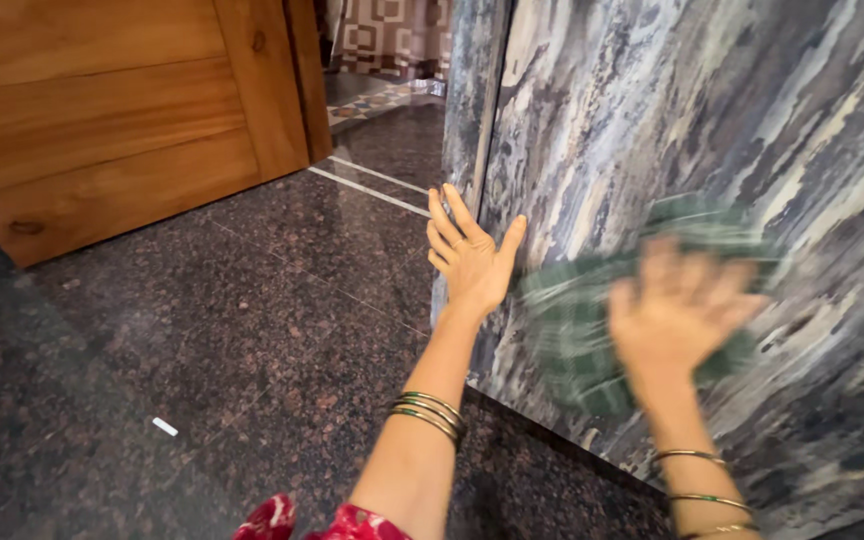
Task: The person wipes the surface of a marble-patterned wardrobe with a green checkered cloth. The person moves the cloth across the cabinet doors and side panels, wiping different sections in a repetitive manner.
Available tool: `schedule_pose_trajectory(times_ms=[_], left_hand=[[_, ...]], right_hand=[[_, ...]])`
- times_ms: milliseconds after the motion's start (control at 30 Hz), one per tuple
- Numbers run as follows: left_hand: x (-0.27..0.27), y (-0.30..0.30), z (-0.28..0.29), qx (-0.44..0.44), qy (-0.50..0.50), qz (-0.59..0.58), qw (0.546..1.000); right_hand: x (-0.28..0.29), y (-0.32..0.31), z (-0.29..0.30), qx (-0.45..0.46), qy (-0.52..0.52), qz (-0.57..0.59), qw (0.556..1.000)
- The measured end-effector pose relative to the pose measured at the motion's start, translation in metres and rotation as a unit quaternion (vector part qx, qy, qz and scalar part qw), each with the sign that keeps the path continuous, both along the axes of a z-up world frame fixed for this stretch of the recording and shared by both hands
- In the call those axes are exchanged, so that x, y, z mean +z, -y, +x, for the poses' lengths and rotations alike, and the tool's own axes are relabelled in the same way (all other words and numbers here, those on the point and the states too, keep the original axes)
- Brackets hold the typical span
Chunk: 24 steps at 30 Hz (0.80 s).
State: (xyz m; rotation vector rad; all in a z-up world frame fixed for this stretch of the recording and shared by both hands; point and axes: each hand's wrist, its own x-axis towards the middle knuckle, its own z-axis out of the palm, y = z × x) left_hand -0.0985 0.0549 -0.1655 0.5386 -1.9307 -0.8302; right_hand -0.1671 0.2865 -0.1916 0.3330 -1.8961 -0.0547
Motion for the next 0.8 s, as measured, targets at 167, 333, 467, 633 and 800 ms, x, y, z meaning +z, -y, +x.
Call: schedule_pose_trajectory(times_ms=[167,333,467,633,800], left_hand=[[0.003,-0.008,-0.004,0.046,-0.076,0.024,0.996],[0.019,-0.001,-0.015,0.089,-0.127,0.141,0.978],[0.025,0.009,-0.021,0.093,-0.185,0.275,0.939],[0.024,0.025,-0.020,0.064,-0.241,0.336,0.908],[0.011,0.034,-0.017,-0.045,-0.351,0.362,0.863]], right_hand=[[-0.067,0.019,0.049,0.182,0.052,0.180,0.965],[-0.028,0.019,0.044,0.160,0.033,0.193,0.968],[0.076,0.042,0.021,0.114,-0.063,0.087,0.988],[0.166,0.092,0.012,0.190,-0.105,0.103,0.971],[0.097,0.123,0.026,0.196,-0.125,0.235,0.944]])
